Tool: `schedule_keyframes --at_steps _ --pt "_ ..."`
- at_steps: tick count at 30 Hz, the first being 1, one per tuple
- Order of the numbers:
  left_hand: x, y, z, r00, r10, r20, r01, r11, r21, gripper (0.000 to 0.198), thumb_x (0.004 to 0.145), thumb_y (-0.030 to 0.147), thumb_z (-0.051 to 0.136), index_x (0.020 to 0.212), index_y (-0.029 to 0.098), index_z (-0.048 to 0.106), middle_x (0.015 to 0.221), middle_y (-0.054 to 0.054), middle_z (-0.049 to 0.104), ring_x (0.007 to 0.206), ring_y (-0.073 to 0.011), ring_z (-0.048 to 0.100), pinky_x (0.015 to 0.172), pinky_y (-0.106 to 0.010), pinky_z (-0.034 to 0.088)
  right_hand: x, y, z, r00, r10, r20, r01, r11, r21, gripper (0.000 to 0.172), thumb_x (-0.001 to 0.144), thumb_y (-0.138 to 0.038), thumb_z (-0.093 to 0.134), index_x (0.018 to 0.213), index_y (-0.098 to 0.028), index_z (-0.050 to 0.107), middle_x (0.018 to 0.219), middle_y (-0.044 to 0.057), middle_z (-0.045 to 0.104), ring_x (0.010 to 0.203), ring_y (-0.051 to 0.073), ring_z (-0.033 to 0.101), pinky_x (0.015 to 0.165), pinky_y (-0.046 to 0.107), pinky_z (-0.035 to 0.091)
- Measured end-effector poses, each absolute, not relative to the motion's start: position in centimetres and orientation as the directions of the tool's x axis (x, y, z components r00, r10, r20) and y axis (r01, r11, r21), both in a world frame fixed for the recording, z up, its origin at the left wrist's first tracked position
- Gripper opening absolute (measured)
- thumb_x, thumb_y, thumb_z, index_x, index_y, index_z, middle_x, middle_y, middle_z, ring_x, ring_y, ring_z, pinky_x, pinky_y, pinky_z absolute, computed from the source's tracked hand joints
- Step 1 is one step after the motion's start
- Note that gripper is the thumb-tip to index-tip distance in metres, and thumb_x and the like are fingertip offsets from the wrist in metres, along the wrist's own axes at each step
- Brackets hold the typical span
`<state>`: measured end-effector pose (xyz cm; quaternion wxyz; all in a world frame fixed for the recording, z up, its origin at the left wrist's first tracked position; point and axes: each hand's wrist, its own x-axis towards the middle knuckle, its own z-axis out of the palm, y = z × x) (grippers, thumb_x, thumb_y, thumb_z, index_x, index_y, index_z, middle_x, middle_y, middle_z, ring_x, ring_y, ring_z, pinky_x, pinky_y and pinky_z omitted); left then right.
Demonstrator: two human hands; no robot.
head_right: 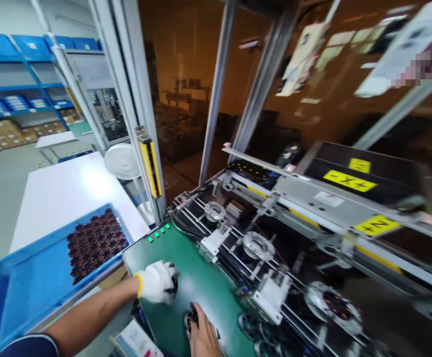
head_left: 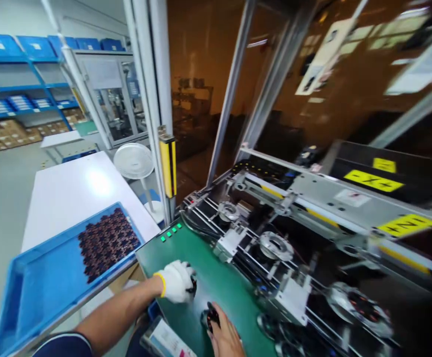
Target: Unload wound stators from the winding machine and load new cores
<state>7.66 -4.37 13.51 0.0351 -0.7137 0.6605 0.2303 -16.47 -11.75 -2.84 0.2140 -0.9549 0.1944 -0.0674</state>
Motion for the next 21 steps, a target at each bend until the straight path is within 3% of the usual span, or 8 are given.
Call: schedule_keyframes --at_steps 2,5,8,11,16,21 --pt "5.9 -2.2 10.5 0.146 -0.924 -0.355 -0.951 -0.230 0.205 0.054 0.082 0.038 0.065 0.126 0.007 0.063 0.140 -0.022 0.052 0.129 -0.0420 0.047 0.110 -0.057 0.038 -14.6 -11.5 -3.0 0.936 -0.345 0.071 -0.303 -0.891 -0.338 0.036 0.090 -0.015 0.044 0.111 -0.018 0.073 0.142 0.017 0.055 0.119 0.030 0.063 0.098 0.041 0.056" --pt "4.8 -1.4 7.7 0.241 -0.921 -0.307 -0.933 -0.307 0.188 0.050 0.086 0.034 0.060 0.128 0.007 0.061 0.154 -0.021 0.035 0.141 -0.0437 0.031 0.118 -0.060 0.023 -12.0 -11.5 -2.2 0.942 -0.321 0.102 -0.287 -0.923 -0.254 0.038 0.091 -0.011 0.039 0.109 -0.013 0.073 0.140 0.021 0.055 0.121 0.034 0.061 0.097 0.048 0.055" --pt "4.9 -1.4 6.8 0.287 -0.917 -0.277 -0.921 -0.344 0.184 0.044 0.084 0.033 0.061 0.122 0.011 0.065 0.156 -0.018 0.033 0.140 -0.0410 0.034 0.118 -0.055 0.028 -11.3 -11.5 -0.9 0.931 -0.341 0.131 -0.309 -0.927 -0.214 0.036 0.087 -0.007 0.043 0.107 -0.010 0.073 0.139 0.025 0.054 0.120 0.037 0.061 0.093 0.052 0.056" --pt "4.7 -0.5 7.5 0.295 -0.923 -0.246 -0.924 -0.341 0.171 0.048 0.080 0.036 0.067 0.123 0.014 0.066 0.153 -0.019 0.037 0.138 -0.0400 0.039 0.115 -0.053 0.034 -13.7 -12.2 1.5 0.920 -0.355 0.167 -0.328 -0.929 -0.171 0.037 0.083 -0.009 0.056 0.117 -0.014 0.070 0.142 0.022 0.052 0.123 0.037 0.059 0.093 0.052 0.057" --pt "5.3 -1.3 12.5 0.215 -0.969 -0.119 -0.965 -0.229 0.125 0.036 0.086 0.034 0.064 0.119 0.019 0.068 0.144 -0.017 0.048 0.134 -0.0366 0.044 0.112 -0.050 0.038 -23.5 -17.0 9.0 0.837 -0.507 0.206 -0.502 -0.861 -0.081 0.043 0.086 -0.015 0.060 0.129 -0.017 0.062 0.150 0.016 0.045 0.137 0.031 0.046 0.110 0.048 0.046" --pt "1.8 -11.9 21.9 -0.062 -0.998 -0.002 -0.994 0.062 0.090 0.065 0.091 0.051 0.057 0.147 0.022 0.044 0.133 -0.014 0.056 0.124 -0.0316 0.051 0.107 -0.046 0.041 -35.5 -24.9 17.9 0.671 -0.720 0.178 -0.730 -0.683 -0.009 0.041 0.085 -0.010 0.058 0.125 -0.009 0.064 0.150 0.021 0.044 0.141 0.035 0.038 0.116 0.053 0.036"
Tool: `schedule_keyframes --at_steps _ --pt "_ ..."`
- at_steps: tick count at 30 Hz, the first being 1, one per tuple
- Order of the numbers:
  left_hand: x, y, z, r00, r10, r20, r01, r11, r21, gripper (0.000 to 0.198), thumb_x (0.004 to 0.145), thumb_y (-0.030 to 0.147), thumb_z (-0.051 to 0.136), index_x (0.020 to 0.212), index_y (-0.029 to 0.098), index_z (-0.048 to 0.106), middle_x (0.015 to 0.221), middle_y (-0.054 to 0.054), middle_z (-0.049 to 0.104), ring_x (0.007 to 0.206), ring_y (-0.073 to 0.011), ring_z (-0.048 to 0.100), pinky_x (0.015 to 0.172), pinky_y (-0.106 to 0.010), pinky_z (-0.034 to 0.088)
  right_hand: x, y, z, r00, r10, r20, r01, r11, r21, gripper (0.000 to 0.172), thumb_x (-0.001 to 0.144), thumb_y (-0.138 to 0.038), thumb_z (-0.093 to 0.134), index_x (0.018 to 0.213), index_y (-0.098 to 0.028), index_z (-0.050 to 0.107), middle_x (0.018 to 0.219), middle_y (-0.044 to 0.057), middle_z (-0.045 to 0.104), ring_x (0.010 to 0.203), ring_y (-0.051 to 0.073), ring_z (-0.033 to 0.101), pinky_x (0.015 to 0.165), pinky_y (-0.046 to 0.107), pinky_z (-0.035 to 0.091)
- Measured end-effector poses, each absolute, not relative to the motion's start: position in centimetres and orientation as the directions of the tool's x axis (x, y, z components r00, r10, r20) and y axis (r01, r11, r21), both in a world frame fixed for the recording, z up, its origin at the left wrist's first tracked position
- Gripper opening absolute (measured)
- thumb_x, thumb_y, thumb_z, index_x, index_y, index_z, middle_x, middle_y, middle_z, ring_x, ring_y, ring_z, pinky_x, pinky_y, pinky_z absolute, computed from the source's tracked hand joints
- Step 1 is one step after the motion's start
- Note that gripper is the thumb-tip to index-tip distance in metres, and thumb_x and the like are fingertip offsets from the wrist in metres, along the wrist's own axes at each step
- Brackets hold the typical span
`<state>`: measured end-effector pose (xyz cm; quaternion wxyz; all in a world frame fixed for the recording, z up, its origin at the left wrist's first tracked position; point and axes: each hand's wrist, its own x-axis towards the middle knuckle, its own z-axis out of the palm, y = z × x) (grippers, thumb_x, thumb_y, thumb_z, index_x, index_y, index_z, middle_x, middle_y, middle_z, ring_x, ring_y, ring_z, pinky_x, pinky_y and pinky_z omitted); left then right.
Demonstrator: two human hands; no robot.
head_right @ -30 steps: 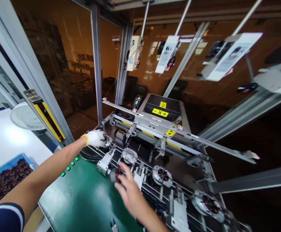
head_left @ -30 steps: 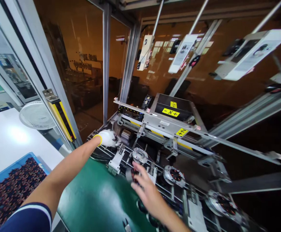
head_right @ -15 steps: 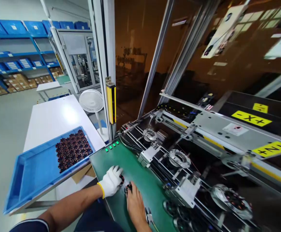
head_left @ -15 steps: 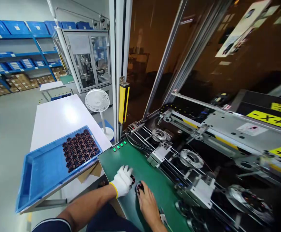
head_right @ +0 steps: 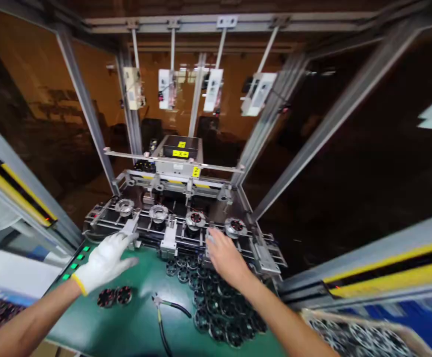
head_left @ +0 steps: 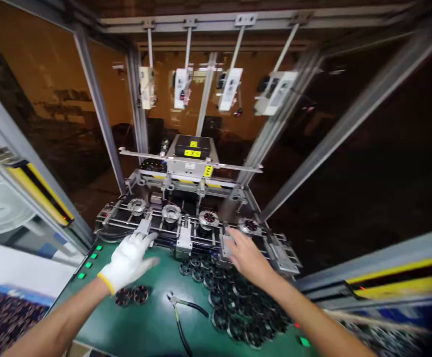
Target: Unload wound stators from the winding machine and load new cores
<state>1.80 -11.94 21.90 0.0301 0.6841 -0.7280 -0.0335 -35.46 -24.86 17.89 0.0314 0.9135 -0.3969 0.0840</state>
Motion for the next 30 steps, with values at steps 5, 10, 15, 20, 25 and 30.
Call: schedule_keyframes --at_steps 5,10,15,20,25,30 --pt "-6.8 -25.2 26.2 -0.309 -0.948 -0.080 -0.951 0.305 0.050 0.064 0.089 0.058 0.055 0.142 0.023 0.050 0.120 -0.014 0.062 0.117 -0.0334 0.056 0.097 -0.045 0.047 -42.4 -31.6 22.0 0.495 -0.866 0.070 -0.869 -0.495 0.019 0.043 0.079 0.002 0.054 0.118 -0.008 0.069 0.148 0.024 0.043 0.143 0.042 0.031 0.108 0.061 0.037" --pt "-13.8 -32.4 24.0 -0.324 -0.913 -0.248 -0.945 0.323 0.045 0.066 0.087 0.067 0.054 0.131 0.019 0.058 0.116 -0.013 0.063 0.105 -0.0268 0.062 0.087 -0.043 0.052 -45.0 -35.5 20.4 0.366 -0.927 -0.088 -0.931 -0.364 -0.037 0.048 0.077 0.000 0.064 0.122 -0.017 0.067 0.155 0.015 0.037 0.145 0.039 0.028 0.109 0.060 0.038" --pt "-16.7 -34.5 21.1 -0.268 -0.908 -0.323 -0.960 0.281 0.007 0.060 0.082 0.061 0.067 0.122 0.017 0.063 0.122 -0.013 0.060 0.110 -0.0269 0.059 0.090 -0.044 0.051 -46.0 -38.0 17.5 0.375 -0.912 -0.166 -0.926 -0.359 -0.118 0.043 0.076 -0.007 0.073 0.117 -0.018 0.068 0.159 0.009 0.031 0.149 0.037 0.021 0.114 0.061 0.031" --pt "-17.9 -36.3 19.6 -0.226 -0.896 -0.382 -0.971 0.241 0.010 0.050 0.093 0.059 0.053 0.112 0.014 0.064 0.120 -0.013 0.061 0.109 -0.0239 0.059 0.093 -0.043 0.051 -46.5 -40.0 15.2 0.412 -0.879 -0.242 -0.907 -0.371 -0.198 0.033 0.076 -0.013 0.076 0.108 -0.016 0.071 0.158 0.011 0.033 0.148 0.040 0.019 0.113 0.066 0.027" --pt "-18.3 -37.3 19.3 -0.227 -0.869 -0.439 -0.971 0.235 0.037 0.048 0.097 0.058 0.047 0.109 0.014 0.064 0.107 -0.010 0.066 0.096 -0.0202 0.064 0.087 -0.040 0.053 -46.8 -41.5 15.2 0.431 -0.867 -0.252 -0.886 -0.353 -0.300 0.027 0.075 -0.016 0.078 0.101 -0.015 0.072 0.155 0.010 0.038 0.148 0.038 0.019 0.115 0.067 0.023" --pt "-18.5 -37.1 20.4 -0.230 -0.862 -0.451 -0.970 0.238 0.040 0.047 0.097 0.057 0.049 0.109 0.014 0.065 0.106 -0.010 0.067 0.094 -0.0198 0.065 0.087 -0.039 0.053 -46.9 -39.9 18.7 0.487 -0.863 -0.131 -0.777 -0.360 -0.517 0.014 0.075 -0.023 0.075 0.085 -0.014 0.074 0.140 0.013 0.056 0.137 0.031 0.044 0.116 0.049 0.031"
